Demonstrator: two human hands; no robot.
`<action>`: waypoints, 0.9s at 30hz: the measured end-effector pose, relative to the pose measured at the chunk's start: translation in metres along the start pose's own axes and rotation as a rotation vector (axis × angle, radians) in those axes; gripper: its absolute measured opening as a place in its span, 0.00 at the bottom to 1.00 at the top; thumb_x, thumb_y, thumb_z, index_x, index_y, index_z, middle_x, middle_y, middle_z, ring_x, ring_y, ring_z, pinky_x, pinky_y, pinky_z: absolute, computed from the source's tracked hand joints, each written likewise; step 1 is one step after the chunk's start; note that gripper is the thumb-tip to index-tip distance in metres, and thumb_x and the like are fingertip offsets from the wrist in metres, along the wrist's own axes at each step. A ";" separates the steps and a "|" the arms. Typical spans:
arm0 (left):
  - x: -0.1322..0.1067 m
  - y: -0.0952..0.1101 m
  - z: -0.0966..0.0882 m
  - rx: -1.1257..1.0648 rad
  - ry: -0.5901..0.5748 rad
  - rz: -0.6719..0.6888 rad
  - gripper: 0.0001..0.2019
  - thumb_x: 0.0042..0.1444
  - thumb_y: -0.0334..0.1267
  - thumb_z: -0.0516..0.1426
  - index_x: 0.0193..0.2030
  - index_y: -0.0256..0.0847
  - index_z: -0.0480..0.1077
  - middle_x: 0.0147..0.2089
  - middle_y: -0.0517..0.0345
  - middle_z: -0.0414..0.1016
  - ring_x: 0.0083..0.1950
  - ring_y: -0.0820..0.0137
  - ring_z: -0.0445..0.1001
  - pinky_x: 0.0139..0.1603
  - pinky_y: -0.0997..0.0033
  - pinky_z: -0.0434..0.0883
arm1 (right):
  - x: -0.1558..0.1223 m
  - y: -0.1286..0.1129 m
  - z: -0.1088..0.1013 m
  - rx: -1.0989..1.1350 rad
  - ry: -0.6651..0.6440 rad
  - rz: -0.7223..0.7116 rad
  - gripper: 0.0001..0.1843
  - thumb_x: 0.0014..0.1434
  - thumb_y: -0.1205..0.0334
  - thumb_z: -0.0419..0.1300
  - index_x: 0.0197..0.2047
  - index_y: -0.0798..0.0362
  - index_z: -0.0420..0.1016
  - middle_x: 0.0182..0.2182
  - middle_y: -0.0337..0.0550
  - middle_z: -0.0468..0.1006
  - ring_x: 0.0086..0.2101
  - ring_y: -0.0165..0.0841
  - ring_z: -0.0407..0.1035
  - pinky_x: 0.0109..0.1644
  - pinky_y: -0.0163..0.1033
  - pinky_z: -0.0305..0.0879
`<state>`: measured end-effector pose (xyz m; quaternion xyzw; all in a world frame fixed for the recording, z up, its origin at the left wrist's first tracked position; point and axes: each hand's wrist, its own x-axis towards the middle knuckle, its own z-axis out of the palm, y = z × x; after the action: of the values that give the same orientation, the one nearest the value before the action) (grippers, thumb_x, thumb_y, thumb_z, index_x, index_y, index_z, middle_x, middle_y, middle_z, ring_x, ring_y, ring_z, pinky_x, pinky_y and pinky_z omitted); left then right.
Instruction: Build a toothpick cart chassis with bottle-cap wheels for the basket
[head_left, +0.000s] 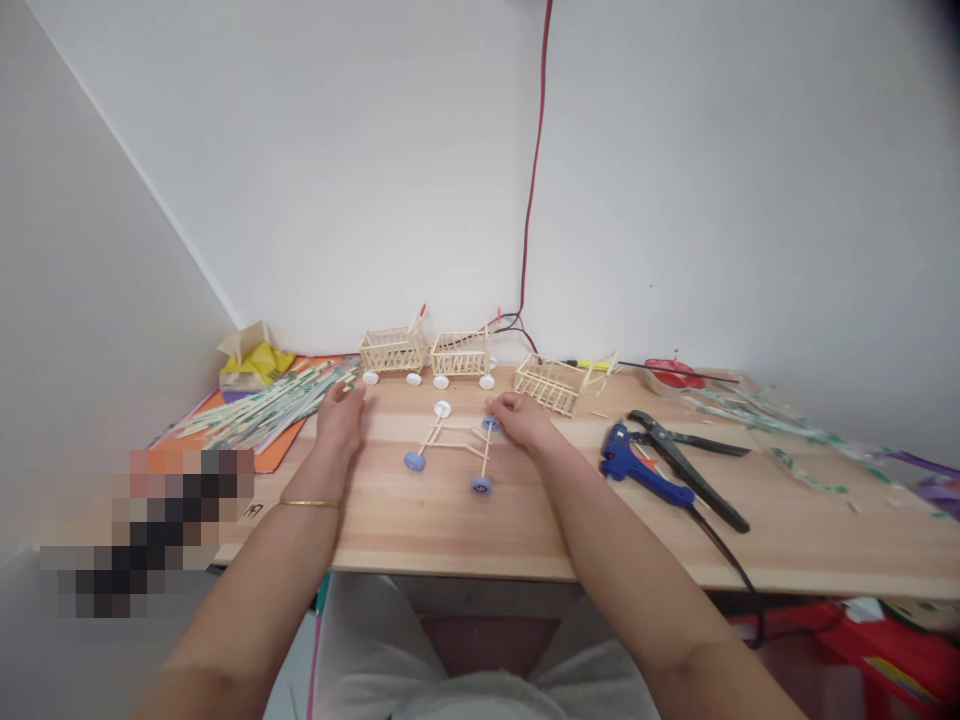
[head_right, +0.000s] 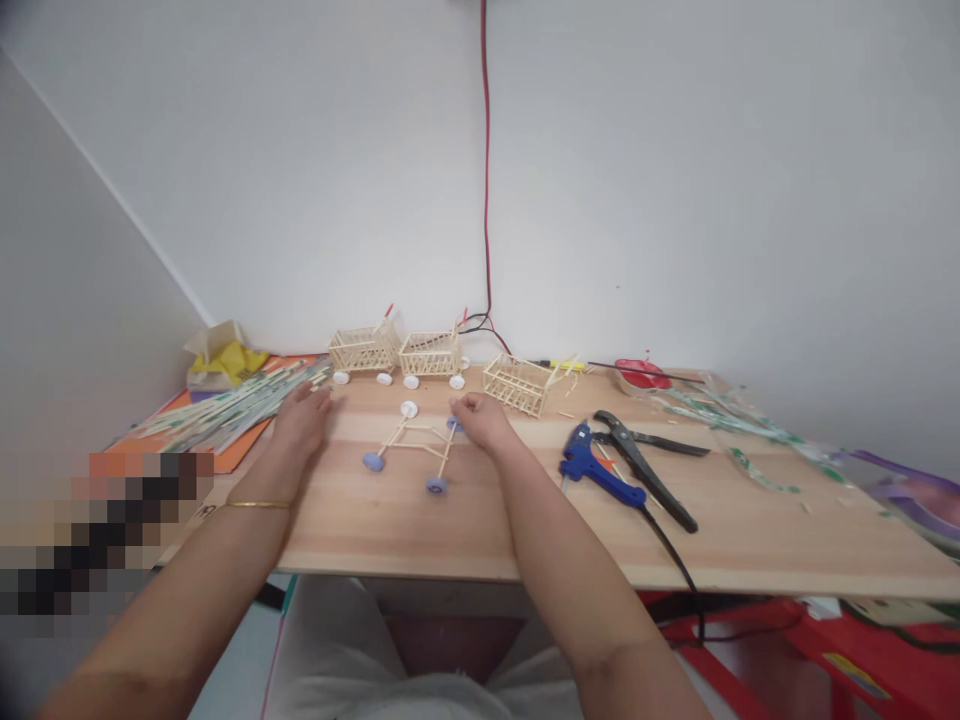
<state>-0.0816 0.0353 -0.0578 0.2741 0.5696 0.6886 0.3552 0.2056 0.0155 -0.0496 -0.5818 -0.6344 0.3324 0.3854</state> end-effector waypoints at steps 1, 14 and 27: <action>-0.003 0.001 0.001 -0.015 -0.014 -0.001 0.21 0.49 0.30 0.61 0.51 0.41 0.64 0.49 0.53 0.70 0.42 0.74 0.74 0.43 0.76 0.72 | 0.000 0.001 0.000 0.003 0.002 0.000 0.17 0.53 0.50 0.55 0.21 0.54 0.69 0.19 0.37 0.69 0.23 0.29 0.61 0.29 0.33 0.55; -0.031 0.010 0.006 0.089 -0.548 -0.055 0.22 0.38 0.44 0.69 0.37 0.33 0.73 0.31 0.57 0.75 0.25 0.78 0.68 0.29 0.76 0.68 | 0.009 0.012 -0.001 -0.016 0.080 0.019 0.19 0.56 0.48 0.50 0.26 0.55 0.69 0.21 0.37 0.69 0.24 0.28 0.61 0.29 0.32 0.56; -0.043 0.008 0.002 0.361 -0.975 -0.014 0.24 0.44 0.49 0.66 0.45 0.36 0.73 0.39 0.52 0.77 0.32 0.72 0.71 0.38 0.67 0.70 | -0.004 -0.004 -0.015 -0.256 -0.098 0.065 0.14 0.58 0.55 0.57 0.26 0.55 0.72 0.16 0.38 0.72 0.19 0.27 0.62 0.27 0.32 0.53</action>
<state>-0.0555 0.0017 -0.0487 0.6162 0.4496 0.3693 0.5308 0.2174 0.0102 -0.0396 -0.6297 -0.6703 0.2891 0.2658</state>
